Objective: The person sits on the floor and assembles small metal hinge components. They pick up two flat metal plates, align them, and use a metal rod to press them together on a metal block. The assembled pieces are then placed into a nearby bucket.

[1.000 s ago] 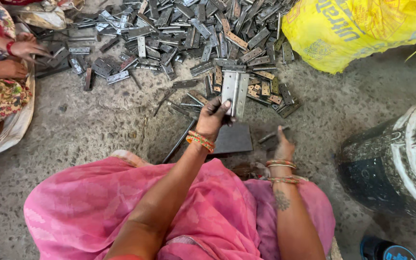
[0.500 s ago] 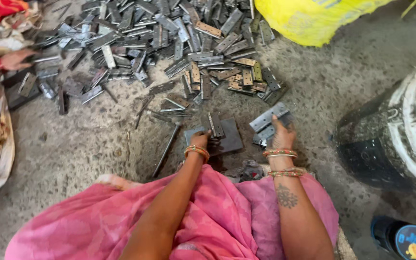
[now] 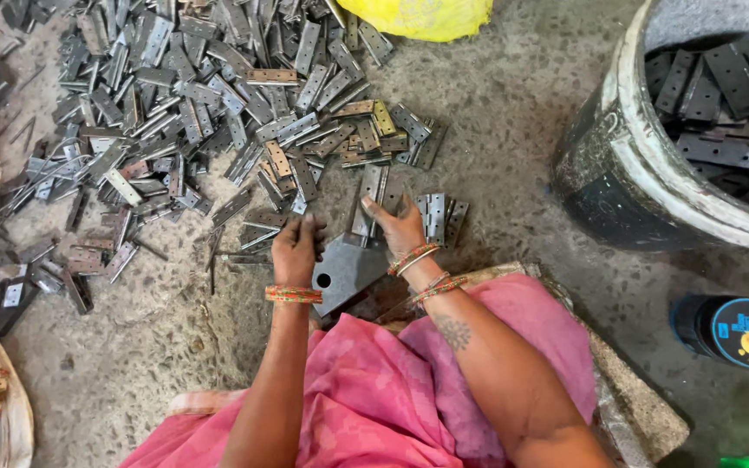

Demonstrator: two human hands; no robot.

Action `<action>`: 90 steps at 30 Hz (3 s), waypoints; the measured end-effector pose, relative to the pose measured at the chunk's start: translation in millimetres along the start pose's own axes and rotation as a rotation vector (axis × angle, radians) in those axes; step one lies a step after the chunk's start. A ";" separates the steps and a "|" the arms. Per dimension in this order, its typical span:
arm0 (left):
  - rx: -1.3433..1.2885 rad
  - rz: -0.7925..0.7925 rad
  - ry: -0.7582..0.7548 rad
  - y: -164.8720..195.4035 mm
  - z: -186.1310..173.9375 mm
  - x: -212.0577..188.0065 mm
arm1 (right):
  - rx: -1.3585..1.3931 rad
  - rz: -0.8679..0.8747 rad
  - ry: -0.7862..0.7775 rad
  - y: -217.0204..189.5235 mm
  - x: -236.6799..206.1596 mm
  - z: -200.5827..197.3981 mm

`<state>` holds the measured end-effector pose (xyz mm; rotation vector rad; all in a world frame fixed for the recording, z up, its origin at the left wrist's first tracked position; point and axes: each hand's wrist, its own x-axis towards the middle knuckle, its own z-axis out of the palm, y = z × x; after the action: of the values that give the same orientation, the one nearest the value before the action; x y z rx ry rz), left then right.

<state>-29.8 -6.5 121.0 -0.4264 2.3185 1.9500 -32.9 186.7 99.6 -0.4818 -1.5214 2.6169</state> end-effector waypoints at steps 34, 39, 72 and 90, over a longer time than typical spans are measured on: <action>0.006 -0.247 -0.030 -40.9 83.7 53.6 | -0.130 -0.147 0.537 10.3 76.9 -81.0; 0.085 0.299 0.067 -4.2 51.6 46.9 | -0.086 -0.116 0.308 19.6 58.3 -40.4; 1.049 -0.152 0.001 -133.4 -152.2 -65.1 | -0.748 -0.339 -0.378 76.9 -5.7 -10.6; 0.479 0.335 0.353 0.0 -142.4 -70.2 | -0.828 -0.444 -0.203 74.2 -28.7 10.4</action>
<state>53.8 -134.4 164.2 -0.3786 3.1429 1.4243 -2.2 134.2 47.3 0.1018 -2.4080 1.6686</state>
